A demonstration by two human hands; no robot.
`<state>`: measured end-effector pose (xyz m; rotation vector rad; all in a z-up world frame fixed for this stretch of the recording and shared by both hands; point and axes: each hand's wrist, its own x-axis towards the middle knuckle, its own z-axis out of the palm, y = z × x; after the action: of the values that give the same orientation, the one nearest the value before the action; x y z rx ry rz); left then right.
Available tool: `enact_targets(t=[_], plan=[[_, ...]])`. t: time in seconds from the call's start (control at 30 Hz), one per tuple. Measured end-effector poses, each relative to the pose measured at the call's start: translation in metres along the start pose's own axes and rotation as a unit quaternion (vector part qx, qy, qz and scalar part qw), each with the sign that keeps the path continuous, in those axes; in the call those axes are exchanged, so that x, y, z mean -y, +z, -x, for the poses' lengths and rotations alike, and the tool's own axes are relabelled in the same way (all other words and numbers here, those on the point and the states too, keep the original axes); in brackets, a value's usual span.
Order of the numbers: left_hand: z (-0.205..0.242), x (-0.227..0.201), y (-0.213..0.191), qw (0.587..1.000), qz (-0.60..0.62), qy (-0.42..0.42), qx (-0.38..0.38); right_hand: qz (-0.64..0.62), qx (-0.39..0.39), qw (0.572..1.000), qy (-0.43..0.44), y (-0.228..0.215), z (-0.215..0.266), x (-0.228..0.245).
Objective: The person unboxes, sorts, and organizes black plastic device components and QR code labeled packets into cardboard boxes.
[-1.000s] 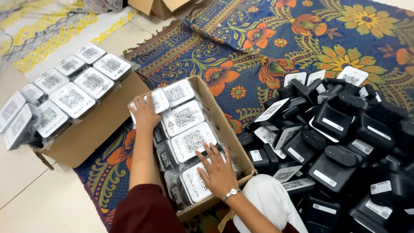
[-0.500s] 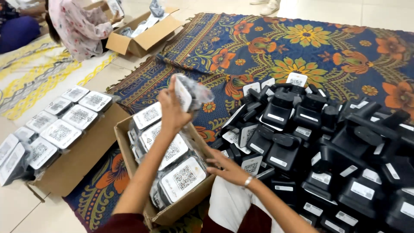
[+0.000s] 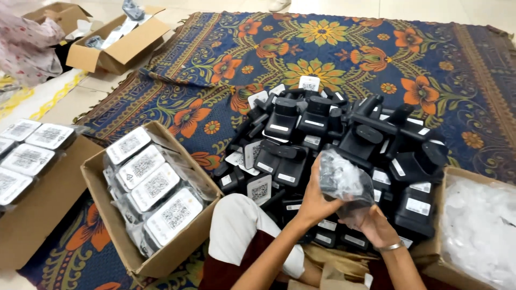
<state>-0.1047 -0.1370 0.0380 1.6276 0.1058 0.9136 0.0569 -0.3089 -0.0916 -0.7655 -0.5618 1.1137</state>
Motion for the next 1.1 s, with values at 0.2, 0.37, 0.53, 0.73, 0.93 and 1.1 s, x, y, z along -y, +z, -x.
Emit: enact_targets(t=[0.2,0.37,0.53,0.73,0.93,1.1], plan=[[0.020,-0.031,0.020,0.990,0.015,-0.141,0.008,0.010,-0.051,0.996,-0.068,-0.045,0.021,-0.022],[0.046,0.004,0.029,0.982,0.106,-0.145,-0.062,0.083,-0.104,0.984,-0.115,-0.003,0.024,0.013],[0.037,-0.006,0.047,0.976,0.136,-0.165,-0.048,0.094,-0.123,0.981,-0.118,0.062,0.042,0.082],[0.040,0.014,0.073,0.977,0.022,-0.190,-0.097,0.083,-0.153,0.974,-0.146,0.044,0.051,0.089],[0.036,0.034,0.071,0.916,0.163,-0.301,-0.211,-0.020,-0.165,0.980,-0.105,-0.024,0.041,0.036],[0.016,0.004,0.061,0.907,0.192,-0.339,-0.161,-0.108,-0.207,0.967,-0.097,-0.047,0.033,0.009]])
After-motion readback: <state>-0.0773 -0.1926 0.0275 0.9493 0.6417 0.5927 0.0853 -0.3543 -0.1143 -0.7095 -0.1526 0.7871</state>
